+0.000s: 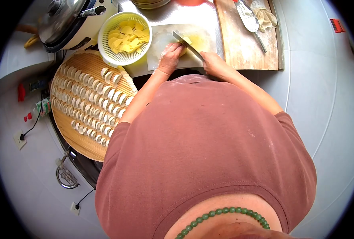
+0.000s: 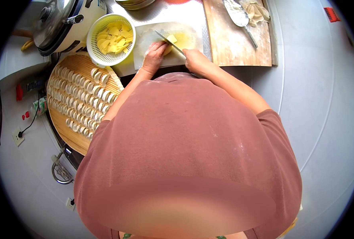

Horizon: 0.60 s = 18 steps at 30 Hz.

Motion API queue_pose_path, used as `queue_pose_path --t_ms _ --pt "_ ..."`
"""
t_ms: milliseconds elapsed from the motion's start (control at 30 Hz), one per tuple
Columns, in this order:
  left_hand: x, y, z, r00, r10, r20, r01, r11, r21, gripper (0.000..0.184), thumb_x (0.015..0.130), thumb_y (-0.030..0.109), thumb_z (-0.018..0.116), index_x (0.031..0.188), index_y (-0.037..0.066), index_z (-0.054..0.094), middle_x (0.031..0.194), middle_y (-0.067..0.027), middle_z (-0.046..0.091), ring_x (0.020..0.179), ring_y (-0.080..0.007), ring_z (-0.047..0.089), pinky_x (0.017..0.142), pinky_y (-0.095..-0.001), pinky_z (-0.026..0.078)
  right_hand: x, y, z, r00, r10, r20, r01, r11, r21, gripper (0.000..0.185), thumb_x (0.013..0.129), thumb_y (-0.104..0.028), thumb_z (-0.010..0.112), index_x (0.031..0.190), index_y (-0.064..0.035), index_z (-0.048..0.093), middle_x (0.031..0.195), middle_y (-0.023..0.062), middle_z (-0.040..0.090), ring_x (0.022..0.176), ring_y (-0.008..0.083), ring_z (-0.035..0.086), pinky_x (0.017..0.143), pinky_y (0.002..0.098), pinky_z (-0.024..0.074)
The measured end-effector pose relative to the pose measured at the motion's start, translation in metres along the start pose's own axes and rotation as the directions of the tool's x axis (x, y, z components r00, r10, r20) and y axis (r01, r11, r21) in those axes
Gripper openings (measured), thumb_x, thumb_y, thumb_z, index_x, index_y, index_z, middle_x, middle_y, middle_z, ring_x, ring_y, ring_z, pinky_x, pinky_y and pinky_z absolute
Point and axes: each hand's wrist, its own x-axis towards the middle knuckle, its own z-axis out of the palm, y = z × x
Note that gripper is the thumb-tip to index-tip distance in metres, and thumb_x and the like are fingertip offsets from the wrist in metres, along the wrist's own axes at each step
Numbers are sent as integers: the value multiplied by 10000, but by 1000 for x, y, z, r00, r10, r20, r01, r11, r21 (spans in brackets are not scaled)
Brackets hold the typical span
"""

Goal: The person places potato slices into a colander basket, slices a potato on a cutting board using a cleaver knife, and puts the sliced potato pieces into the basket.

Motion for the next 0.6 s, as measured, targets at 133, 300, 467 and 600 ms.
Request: queue_pose_path --t_ms 133,300,467,600 --pt "-3 -4 4 1000 10 14 -10 1000 4 229 791 36 596 1005 46 675 1029 -77 654 938 -272 615 820 -359 525 -19 -7 -9 1000 -23 -20 23 1000 -6 178 799 42 450 943 58 554 860 318 602 858 489 594 751 508 487" --pt "-3 -2 3 999 -26 39 27 1000 -15 226 793 1 598 1001 30 683 1030 -100 666 961 -291 623 864 -374 505 -26 -7 -10 996 -79 -47 77 996 -48 190 785 50 469 953 61 558 875 303 602 866 476 595 775 505 492" --pt "-1 0 0 998 -39 50 40 999 -17 229 790 -4 597 998 31 684 1029 -99 665 963 -289 621 864 -371 504 -21 -7 -7 1000 10 13 -10 999 -50 186 799 44 475 963 63 560 918 315 609 885 477 601 783 506 502" --pt "1 1 -1 1000 4 19 -4 1000 -2 208 803 50 621 1003 54 679 994 -85 656 920 -281 618 799 -364 523 -1 10 15 999 36 1 -36 998 -57 174 821 31 464 962 58 561 918 333 610 889 485 605 773 513 504"
